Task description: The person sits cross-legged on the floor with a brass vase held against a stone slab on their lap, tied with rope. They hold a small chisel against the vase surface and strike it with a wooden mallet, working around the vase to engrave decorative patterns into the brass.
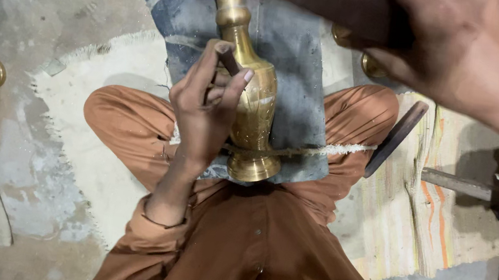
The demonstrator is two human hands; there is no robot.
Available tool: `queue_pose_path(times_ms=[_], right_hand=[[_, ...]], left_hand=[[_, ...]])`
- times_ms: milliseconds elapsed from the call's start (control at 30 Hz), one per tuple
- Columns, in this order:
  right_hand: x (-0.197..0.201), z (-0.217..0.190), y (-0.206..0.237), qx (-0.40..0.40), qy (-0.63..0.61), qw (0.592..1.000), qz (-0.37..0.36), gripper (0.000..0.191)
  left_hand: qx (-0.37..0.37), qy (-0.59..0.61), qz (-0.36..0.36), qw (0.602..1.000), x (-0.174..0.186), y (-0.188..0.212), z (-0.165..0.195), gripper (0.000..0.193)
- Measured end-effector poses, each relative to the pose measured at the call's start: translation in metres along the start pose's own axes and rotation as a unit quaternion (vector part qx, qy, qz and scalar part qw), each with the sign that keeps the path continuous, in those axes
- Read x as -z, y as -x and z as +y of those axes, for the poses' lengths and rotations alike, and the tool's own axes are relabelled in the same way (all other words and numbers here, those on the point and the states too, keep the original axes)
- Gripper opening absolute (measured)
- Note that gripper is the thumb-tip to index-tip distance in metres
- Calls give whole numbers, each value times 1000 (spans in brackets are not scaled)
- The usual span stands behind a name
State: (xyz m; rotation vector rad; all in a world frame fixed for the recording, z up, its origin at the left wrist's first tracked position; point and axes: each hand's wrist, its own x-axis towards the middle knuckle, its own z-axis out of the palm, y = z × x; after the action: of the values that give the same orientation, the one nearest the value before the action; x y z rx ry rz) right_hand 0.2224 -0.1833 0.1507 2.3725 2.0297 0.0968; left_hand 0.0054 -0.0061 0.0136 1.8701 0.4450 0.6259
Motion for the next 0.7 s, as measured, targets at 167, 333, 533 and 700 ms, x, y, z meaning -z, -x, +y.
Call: queue_pose_path(times_ms=[167,333,533,700], right_hand=[[-8,4,12,-3,-51,998,-24,63],[8,-5,13,5,82,993,-83,71],[6,-3,35,-17,17,999,29,62],[-15,10,53,-63,17,998,5,61]], left_hand=[[-15,13,37,999,-6,18,0,38],[-44,-43,44,997,-2,11,-5,21],[29,60,-48,997,7,-14,1,47],[30,71,-118,990,16,-30,3,51]])
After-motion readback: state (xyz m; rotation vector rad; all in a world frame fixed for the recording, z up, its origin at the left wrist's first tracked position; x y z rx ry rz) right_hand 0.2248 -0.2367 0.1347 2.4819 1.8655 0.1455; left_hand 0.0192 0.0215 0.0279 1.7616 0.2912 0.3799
